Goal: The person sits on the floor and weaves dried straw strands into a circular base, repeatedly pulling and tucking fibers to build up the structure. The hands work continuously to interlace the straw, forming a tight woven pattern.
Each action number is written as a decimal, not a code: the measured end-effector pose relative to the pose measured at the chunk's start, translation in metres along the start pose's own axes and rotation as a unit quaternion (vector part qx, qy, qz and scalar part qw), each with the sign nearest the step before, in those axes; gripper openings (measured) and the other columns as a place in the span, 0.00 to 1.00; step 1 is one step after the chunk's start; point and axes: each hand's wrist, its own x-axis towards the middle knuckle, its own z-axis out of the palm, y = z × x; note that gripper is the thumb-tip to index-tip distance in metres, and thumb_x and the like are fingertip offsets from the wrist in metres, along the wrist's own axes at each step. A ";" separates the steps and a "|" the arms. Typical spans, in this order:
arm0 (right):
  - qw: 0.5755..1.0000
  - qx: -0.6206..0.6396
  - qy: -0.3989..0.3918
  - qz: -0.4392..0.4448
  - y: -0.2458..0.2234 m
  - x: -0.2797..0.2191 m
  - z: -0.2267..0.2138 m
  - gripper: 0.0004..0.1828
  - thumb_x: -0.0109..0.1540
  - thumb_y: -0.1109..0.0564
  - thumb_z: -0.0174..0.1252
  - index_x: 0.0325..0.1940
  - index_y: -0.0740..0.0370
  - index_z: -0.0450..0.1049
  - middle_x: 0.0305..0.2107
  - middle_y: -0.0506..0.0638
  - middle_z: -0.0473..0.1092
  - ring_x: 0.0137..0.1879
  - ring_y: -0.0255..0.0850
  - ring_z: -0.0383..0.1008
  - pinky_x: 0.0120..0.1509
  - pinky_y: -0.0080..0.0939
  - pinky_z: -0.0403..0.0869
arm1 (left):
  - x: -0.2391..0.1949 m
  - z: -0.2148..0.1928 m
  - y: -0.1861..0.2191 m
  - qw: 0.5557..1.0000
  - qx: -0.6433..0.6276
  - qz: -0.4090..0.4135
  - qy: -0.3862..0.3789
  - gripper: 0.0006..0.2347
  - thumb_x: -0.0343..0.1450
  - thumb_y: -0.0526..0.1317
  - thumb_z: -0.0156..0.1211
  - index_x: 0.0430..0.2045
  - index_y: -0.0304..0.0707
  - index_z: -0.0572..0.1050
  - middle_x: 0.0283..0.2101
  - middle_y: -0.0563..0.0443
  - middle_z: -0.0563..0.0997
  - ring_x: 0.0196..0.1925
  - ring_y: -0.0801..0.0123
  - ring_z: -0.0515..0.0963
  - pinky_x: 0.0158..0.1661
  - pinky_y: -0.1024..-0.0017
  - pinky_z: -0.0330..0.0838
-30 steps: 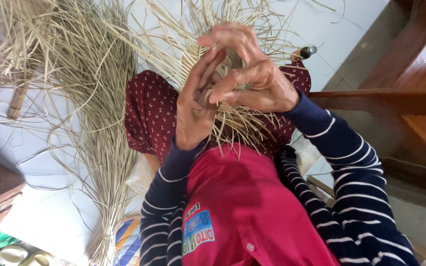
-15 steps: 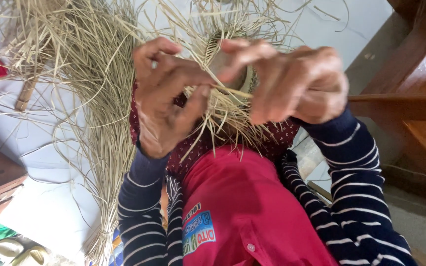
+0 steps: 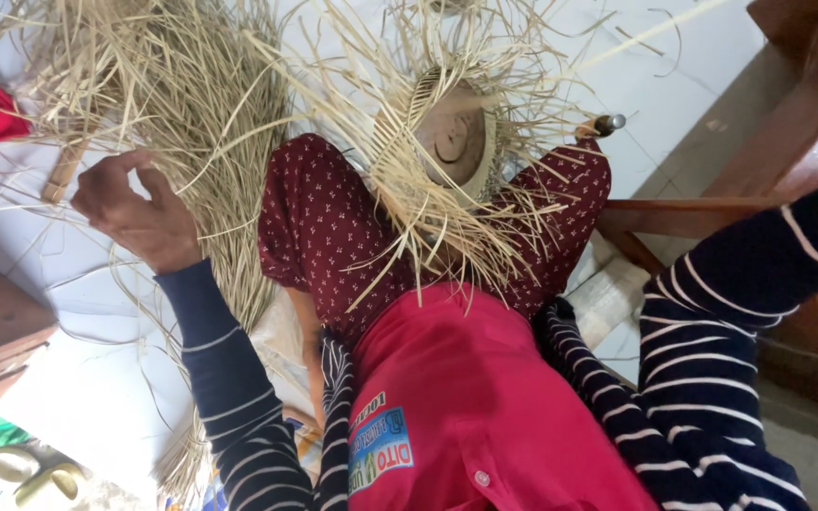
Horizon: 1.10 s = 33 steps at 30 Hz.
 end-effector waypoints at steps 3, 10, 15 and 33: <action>0.995 -0.071 -0.063 -0.023 0.018 0.049 0.087 0.15 0.63 0.61 0.51 0.55 0.61 0.68 0.41 0.54 0.68 0.50 0.43 0.68 0.60 0.38 0.66 | 0.001 0.001 0.031 0.981 -0.140 -0.130 -0.041 0.02 0.73 0.30 0.49 0.35 0.31 0.69 0.41 0.37 0.72 0.34 0.55 0.78 0.26 0.68 0.76; 0.946 -0.244 -0.197 -0.076 0.057 0.137 0.275 0.15 0.61 0.69 0.50 0.52 0.65 0.69 0.26 0.59 0.70 0.32 0.48 0.74 0.38 0.41 0.72 | 0.007 -0.001 0.164 0.774 -0.576 -0.175 -0.196 0.09 0.69 0.34 0.58 0.41 0.33 0.73 0.36 0.37 0.78 0.35 0.62 0.79 0.37 0.68 0.76; 0.950 -0.173 -0.256 0.040 0.090 0.142 0.311 0.04 0.60 0.65 0.56 0.39 0.67 0.72 0.24 0.55 0.73 0.30 0.47 0.75 0.38 0.40 0.71 | -0.015 0.003 0.154 0.804 -0.472 -0.266 -0.243 0.02 0.67 0.29 0.58 0.25 0.30 0.76 0.22 0.45 0.77 0.22 0.72 0.77 0.26 0.75 0.76; 0.898 -0.351 -0.227 0.139 0.199 0.100 0.294 0.07 0.55 0.55 0.64 0.26 0.57 0.73 0.22 0.52 0.68 0.30 0.56 0.73 0.31 0.52 0.71 | -0.108 0.025 0.109 0.837 -0.353 -0.376 -0.182 0.04 0.72 0.30 0.50 0.34 0.35 0.74 0.28 0.43 0.79 0.29 0.66 0.80 0.32 0.72 0.77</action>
